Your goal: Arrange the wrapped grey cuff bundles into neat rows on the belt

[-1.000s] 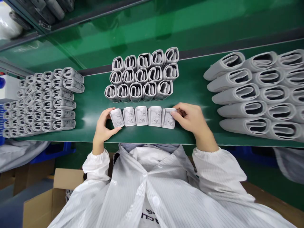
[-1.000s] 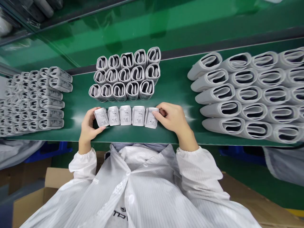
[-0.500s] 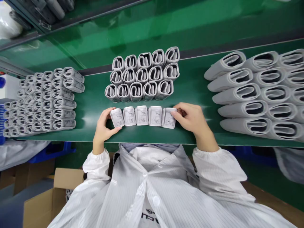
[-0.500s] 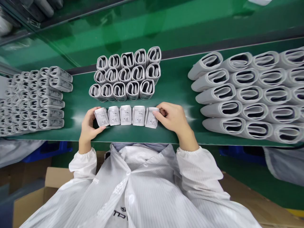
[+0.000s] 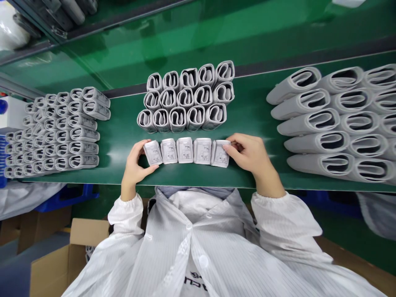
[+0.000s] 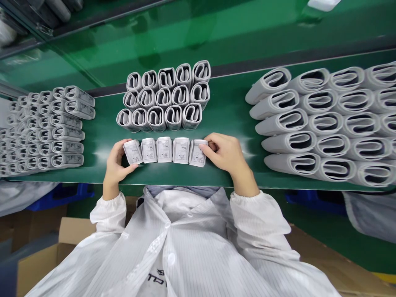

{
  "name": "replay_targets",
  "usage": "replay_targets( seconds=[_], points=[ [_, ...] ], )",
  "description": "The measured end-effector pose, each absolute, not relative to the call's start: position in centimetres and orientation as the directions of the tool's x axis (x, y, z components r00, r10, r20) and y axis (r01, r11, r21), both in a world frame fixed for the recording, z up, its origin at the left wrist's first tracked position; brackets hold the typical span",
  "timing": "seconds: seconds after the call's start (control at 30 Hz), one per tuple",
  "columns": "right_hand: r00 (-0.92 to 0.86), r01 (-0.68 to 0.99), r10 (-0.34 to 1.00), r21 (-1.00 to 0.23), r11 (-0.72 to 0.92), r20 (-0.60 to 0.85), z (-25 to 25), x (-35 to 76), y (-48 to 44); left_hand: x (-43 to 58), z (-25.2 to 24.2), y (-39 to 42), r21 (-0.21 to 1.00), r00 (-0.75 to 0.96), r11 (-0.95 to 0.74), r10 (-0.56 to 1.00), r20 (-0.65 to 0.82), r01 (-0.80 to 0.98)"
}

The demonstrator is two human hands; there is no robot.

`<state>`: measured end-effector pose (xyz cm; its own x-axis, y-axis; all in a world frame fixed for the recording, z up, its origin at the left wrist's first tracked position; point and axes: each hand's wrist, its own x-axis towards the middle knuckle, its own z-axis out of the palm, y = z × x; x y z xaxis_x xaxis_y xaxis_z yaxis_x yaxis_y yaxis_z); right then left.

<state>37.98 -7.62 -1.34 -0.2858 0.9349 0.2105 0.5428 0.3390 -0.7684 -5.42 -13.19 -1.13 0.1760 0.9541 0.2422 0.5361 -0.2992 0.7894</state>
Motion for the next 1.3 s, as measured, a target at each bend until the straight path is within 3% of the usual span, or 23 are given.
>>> replay_targets(
  seconds=[0.23,1.3],
  points=[
    [-0.278,0.561,0.946,-0.772,0.299,0.164,-1.0,37.9,-7.62,-5.4,-1.08,-13.2,0.791,0.17,-0.294,0.956,0.241,0.536],
    [-0.273,0.542,0.941,-0.776,0.321,0.199,-1.22,37.92,-7.68,-5.37,-0.96,-13.17,0.795,0.18,-0.303,0.953,0.245,0.525]
  ],
)
